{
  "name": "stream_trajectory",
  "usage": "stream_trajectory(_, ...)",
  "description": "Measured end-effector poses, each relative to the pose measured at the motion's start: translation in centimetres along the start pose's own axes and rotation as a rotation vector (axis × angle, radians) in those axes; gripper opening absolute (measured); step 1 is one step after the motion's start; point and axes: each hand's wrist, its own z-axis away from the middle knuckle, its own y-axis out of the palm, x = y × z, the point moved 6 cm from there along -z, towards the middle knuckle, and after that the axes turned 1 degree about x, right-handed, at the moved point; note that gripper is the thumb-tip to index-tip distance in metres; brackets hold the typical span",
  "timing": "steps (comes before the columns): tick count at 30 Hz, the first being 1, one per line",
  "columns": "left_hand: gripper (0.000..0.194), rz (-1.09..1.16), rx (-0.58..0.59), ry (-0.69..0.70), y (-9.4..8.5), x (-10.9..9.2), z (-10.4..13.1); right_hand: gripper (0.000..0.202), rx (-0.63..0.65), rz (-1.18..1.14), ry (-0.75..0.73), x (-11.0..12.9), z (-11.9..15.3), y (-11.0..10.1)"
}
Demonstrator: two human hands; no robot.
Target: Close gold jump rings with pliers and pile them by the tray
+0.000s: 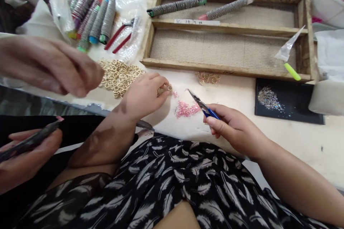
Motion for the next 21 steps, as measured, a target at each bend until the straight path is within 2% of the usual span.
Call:
stream_trajectory(7,0.029,-0.032,-0.012,0.09,-0.3,-0.2,-0.1,0.041,-0.025,-0.05,-0.004,-0.5,-0.1,-0.4)
stream_trajectory(10,0.031,-0.002,0.031,0.098,-0.5,-0.5,0.0,0.042,-0.006,-0.052,0.02,-0.6,-0.1,-0.4)
stream_trajectory(16,0.029,-0.077,0.104,0.18,-0.9,-3.6,-1.5,0.045,0.007,-0.081,0.012,-0.6,-0.3,-0.4)
stream_trajectory(21,0.029,-0.099,0.187,0.205,0.3,-4.8,-3.7,0.044,0.005,-0.088,-0.033,-0.8,-0.1,-0.7)
